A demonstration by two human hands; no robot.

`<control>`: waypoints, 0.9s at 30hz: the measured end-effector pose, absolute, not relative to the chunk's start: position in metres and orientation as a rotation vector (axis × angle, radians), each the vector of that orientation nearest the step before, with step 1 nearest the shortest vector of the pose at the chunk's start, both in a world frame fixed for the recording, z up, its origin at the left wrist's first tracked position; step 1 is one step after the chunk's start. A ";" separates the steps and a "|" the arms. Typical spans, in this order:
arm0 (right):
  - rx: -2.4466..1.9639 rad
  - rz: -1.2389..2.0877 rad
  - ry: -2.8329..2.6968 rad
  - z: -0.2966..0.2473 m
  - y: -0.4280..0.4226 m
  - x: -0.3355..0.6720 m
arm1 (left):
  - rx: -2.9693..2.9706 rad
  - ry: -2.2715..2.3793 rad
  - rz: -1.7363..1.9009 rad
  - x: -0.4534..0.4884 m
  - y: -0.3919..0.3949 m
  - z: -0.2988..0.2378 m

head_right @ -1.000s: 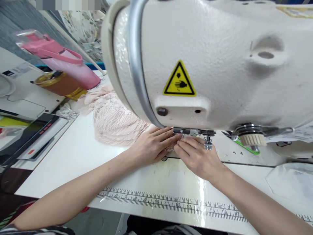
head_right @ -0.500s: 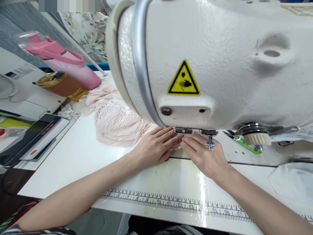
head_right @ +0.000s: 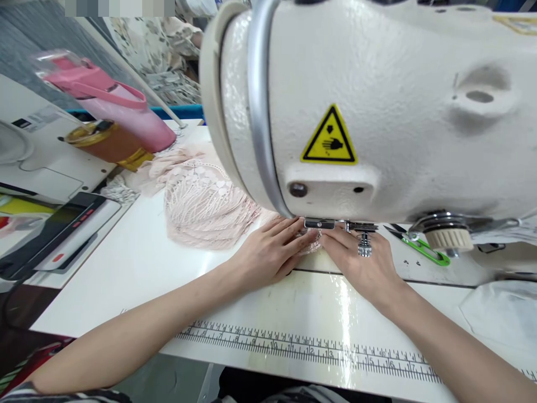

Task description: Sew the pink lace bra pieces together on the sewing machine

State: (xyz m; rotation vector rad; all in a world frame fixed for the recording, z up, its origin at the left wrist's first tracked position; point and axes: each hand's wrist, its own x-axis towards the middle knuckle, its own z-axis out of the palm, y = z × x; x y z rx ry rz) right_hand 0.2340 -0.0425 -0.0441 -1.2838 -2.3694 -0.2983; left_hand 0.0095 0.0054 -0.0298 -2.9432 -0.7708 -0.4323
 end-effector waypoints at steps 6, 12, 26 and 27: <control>-1.339 -0.201 -2.326 -0.046 -0.039 0.233 | -2.929 -0.806 -0.459 0.011 0.008 -0.031; -1.367 -0.243 -2.299 -0.045 -0.037 0.230 | -2.841 -0.696 -0.515 0.011 0.008 -0.032; -1.359 -0.242 -2.270 -0.039 -0.050 0.219 | -2.938 -0.625 -0.654 0.001 0.014 -0.031; -1.364 -0.246 -2.269 -0.039 -0.050 0.218 | -2.937 -0.627 -0.652 0.001 0.015 -0.031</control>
